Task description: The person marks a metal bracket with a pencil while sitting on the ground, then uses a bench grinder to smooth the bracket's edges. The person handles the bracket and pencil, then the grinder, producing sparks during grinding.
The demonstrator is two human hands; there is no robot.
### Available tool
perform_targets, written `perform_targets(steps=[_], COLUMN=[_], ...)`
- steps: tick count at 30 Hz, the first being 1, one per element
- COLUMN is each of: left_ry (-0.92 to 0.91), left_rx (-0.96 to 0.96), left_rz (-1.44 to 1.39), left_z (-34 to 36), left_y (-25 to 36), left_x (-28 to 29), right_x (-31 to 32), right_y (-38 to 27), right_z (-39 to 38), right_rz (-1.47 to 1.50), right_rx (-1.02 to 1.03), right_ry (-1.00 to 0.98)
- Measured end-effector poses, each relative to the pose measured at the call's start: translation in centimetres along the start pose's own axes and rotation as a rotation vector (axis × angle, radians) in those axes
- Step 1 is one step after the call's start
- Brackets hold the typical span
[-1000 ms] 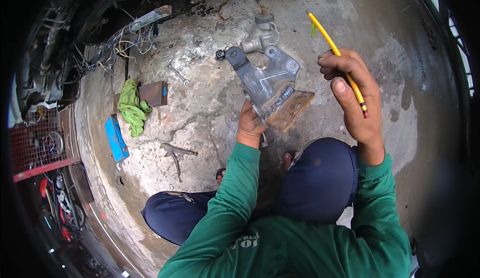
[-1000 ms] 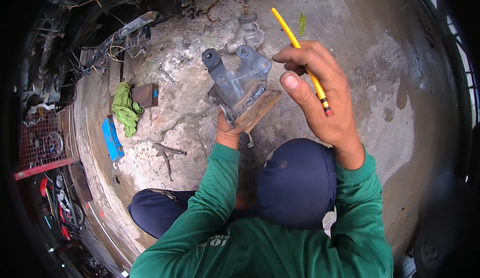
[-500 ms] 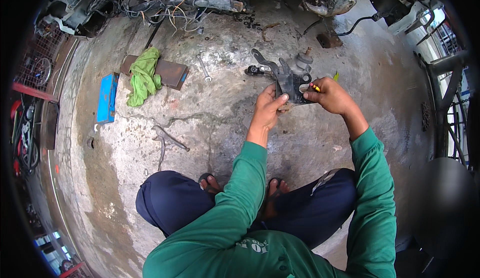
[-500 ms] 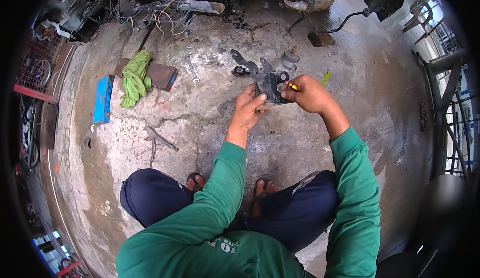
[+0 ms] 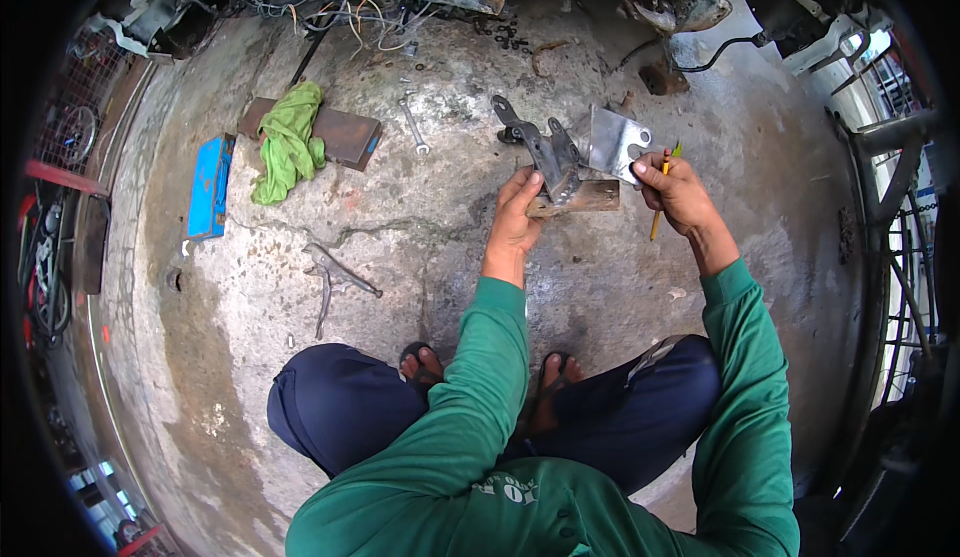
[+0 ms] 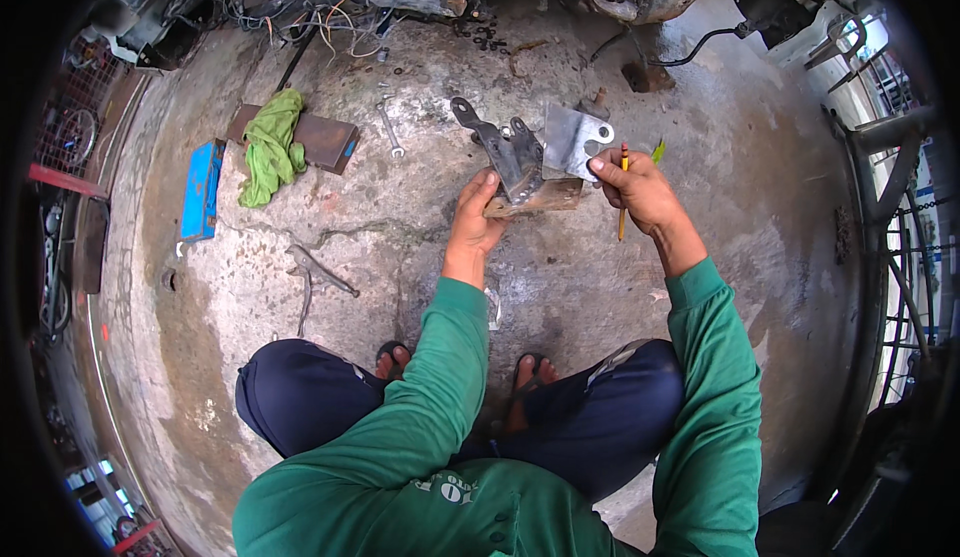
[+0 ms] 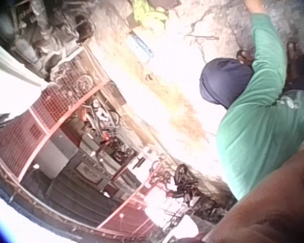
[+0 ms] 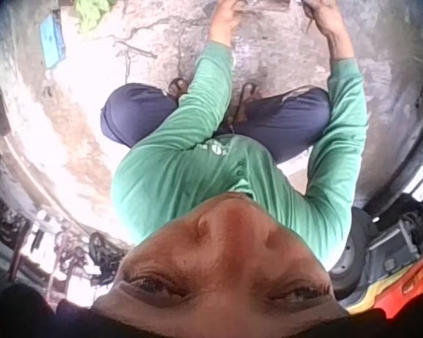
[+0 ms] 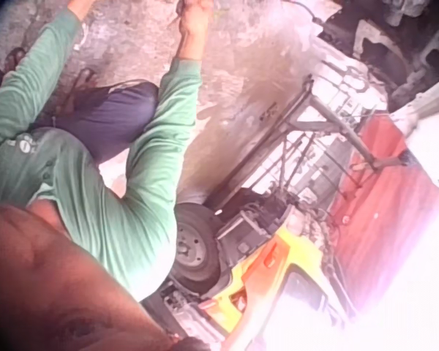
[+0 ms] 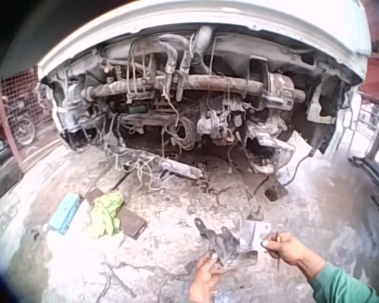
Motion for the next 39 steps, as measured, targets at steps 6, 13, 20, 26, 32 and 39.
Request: perform_targets(steps=[6, 13, 20, 26, 32, 39], left_ry=[-0.132, -0.103, 0.051, 0.205, 0.257, 0.269], left_rx=[0.036, -0.026, -0.121, -0.232, -0.256, -0.244], left_rz=[-0.241, -0.112, 0.172, 0.542, 0.580, 0.618], left_z=[-0.7, -0.5, 0.0, 0.1, -0.2, -0.7], left_y=[0.4, 2.9, 6.6, 8.3, 8.7, 9.5], left_x=[0.0, -1.3, -5.0, -5.4, -4.7, -5.3], right_x=[0.4, -8.2, -5.8, -4.6, -5.2, -5.9], right_y=[-4.9, -11.4, -11.0, -10.3, -10.4, -11.2], right_z=[-3.0, -9.4, -9.0, -8.7, -8.5, -9.2], right_rz=[-0.680, -1.166, -1.194, -1.244, -1.048, -0.981], right_rx=[0.536, 1.149, 1.089, 1.050, 1.025, 1.083], right_ry=[0.185, 0.197, 0.314, 0.341, 0.311, 0.311])
Point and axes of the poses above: each hand's wrist, its own z-axis towards the middle knuckle, its own x-axis out of the back of the hand, y = z × x, the point moved 6 cm from there along z, towards the middle knuckle, and after that the axes turned 9 degrees about z, right-handed, at the moved point
